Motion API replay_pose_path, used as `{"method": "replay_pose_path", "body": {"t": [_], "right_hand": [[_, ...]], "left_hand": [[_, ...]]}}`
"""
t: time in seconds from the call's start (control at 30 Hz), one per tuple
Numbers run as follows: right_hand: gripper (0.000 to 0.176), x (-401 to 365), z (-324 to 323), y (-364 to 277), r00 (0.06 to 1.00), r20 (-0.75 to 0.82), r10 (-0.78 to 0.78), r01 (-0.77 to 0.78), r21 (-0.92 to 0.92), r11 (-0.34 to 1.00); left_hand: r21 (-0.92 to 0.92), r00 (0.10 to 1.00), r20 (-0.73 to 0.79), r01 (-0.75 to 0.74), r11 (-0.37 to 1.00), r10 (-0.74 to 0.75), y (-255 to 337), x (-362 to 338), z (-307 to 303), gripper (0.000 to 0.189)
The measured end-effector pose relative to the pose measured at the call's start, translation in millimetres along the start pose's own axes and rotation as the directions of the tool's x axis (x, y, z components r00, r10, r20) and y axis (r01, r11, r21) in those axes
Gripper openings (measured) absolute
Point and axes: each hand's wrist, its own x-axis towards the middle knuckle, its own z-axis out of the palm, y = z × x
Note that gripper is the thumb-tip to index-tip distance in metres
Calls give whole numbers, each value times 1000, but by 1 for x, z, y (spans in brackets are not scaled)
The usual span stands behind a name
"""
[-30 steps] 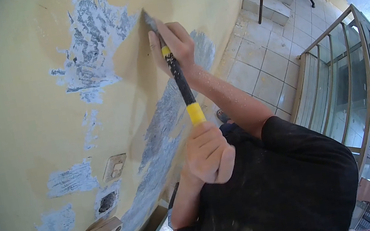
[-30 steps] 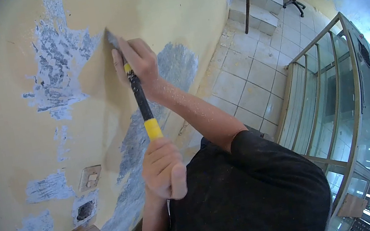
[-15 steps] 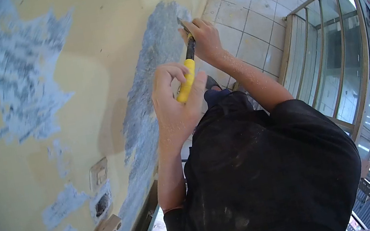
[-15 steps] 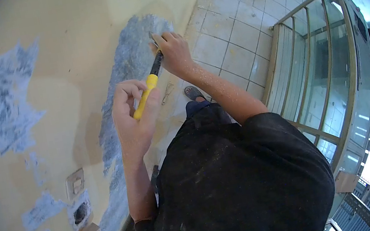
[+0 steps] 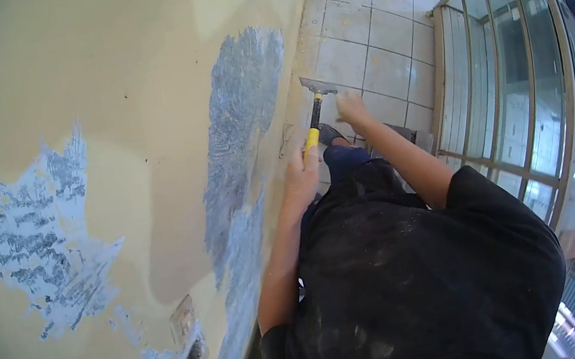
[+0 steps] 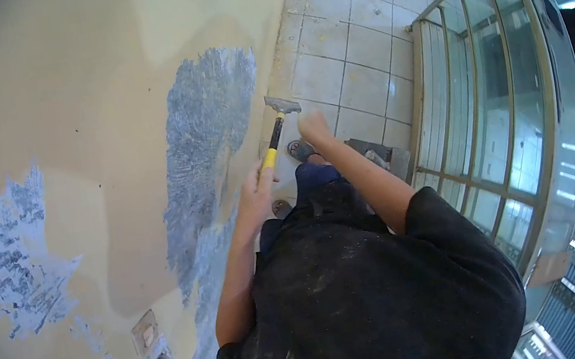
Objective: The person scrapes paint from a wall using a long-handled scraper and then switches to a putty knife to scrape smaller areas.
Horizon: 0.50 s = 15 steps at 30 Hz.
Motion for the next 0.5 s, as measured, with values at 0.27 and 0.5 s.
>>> {"method": "replay_pose_path", "body": {"t": [0.27,0.5], "right_hand": [[21,-121,-9,1,575,753,320,-815,494,302],[17,-180,37,78,514,765,387,-848,522,93]], "left_hand": [[196,975,222,-74,978,29,-101,8,25,49],[272,966,160,155,950,-204,-240,52,47,47]]}}
